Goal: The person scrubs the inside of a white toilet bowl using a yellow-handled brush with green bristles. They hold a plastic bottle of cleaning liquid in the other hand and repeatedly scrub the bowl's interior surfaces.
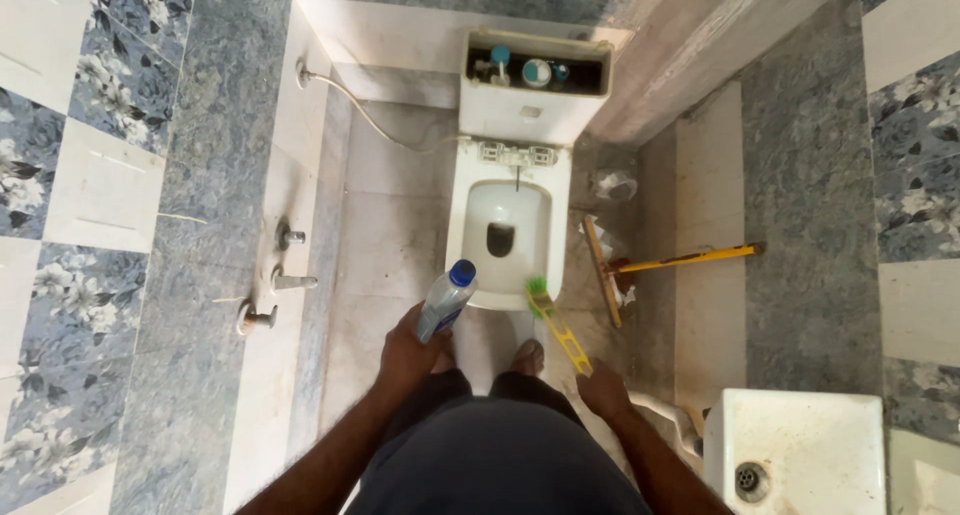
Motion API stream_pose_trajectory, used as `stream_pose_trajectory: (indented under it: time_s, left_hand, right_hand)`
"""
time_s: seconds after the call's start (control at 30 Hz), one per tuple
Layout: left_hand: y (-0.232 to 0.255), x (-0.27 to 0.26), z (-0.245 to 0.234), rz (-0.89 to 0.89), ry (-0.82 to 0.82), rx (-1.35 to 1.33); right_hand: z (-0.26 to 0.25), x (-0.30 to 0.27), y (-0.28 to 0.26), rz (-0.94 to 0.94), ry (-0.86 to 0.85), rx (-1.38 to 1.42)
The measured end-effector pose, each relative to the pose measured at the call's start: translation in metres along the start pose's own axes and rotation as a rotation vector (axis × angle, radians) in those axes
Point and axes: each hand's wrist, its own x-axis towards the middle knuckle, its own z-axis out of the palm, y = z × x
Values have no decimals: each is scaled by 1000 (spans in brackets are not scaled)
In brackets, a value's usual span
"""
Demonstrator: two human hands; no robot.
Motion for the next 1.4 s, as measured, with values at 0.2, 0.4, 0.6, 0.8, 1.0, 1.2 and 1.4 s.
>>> stream_pose_trajectory:
  time_s: [0.2, 0.4, 0.6, 0.8, 1.0, 1.2, 1.4]
  left_hand:
    - [-10, 2, -16, 38, 1, -6]
    - [-9, 0, -35, -27, -6, 9]
    - [-16, 0, -50, -22, -29, -15]
    - [-24, 2, -59, 13, -12, -3]
    - [-25, 7, -67, 23, -19, 1]
    - [-31, 13, -72, 40, -29, -13]
    - [-41, 19, -76, 17, -14, -10]
  right_hand:
    - [19, -1, -19, -22, -40, 41]
    - [13, -9, -72, -57, -101, 89]
    - [-23, -29, -141, -81, -253, 305]
    - [-17, -23, -162, -115, -227, 122]
    - [1, 3, -171, -96, -204, 32]
    - [19, 41, -173, -151, -132, -19]
    - [28, 54, -162, -173, -234, -131]
